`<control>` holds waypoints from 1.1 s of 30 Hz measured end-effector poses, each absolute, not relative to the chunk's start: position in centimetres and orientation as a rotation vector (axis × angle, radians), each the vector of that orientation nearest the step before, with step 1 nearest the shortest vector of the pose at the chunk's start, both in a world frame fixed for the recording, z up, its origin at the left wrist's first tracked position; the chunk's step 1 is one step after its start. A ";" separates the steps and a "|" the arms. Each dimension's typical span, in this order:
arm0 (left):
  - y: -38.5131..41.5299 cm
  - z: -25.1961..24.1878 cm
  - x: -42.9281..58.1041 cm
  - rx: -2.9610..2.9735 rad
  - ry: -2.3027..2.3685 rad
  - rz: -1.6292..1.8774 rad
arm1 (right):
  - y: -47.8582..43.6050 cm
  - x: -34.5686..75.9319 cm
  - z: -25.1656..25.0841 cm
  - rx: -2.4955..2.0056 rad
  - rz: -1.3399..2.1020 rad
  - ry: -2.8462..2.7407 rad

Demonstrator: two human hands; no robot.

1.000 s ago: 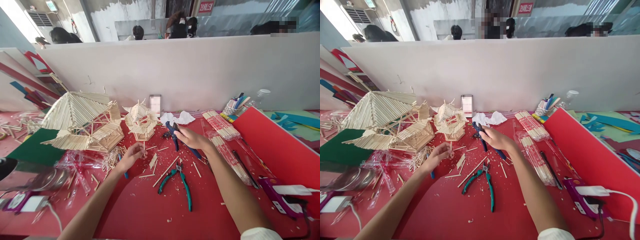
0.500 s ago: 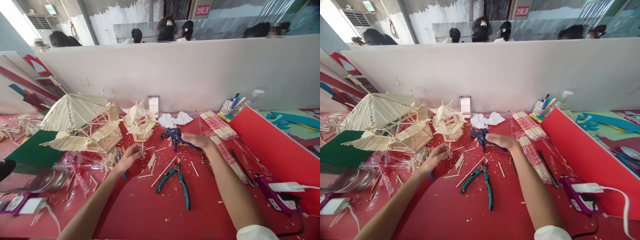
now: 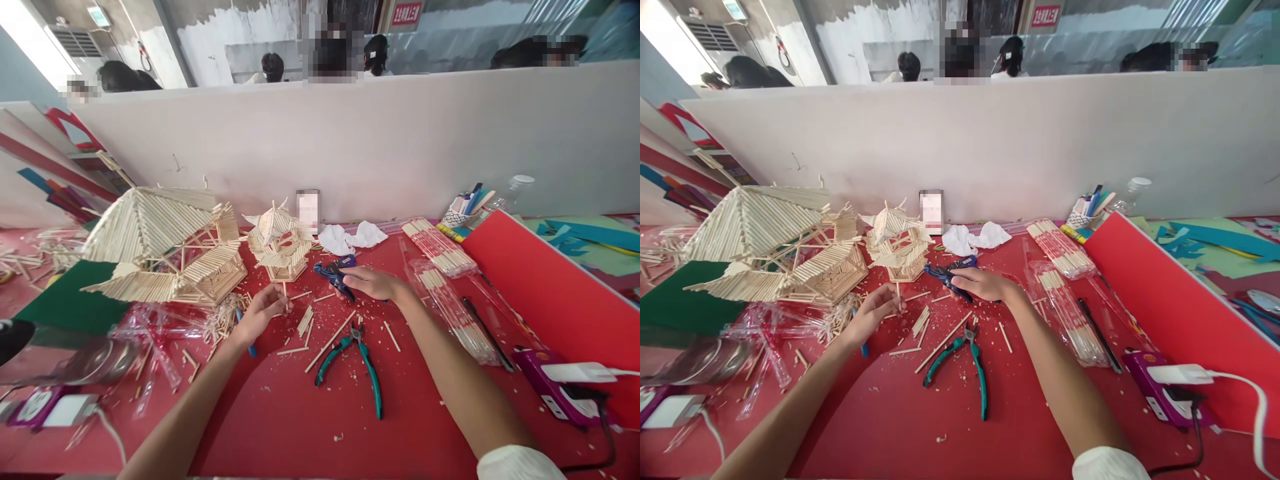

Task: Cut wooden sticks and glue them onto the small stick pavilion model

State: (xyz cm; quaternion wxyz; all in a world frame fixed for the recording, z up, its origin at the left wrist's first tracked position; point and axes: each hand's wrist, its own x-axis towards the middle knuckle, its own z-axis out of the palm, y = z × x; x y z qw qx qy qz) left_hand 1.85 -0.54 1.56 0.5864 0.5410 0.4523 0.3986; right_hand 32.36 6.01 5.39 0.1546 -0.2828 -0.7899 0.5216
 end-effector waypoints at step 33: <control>-1.5 1.8 2.9 1.221 0.980 1.086 | 0.6 24.8 8.2 -1.519 0.432 -2.710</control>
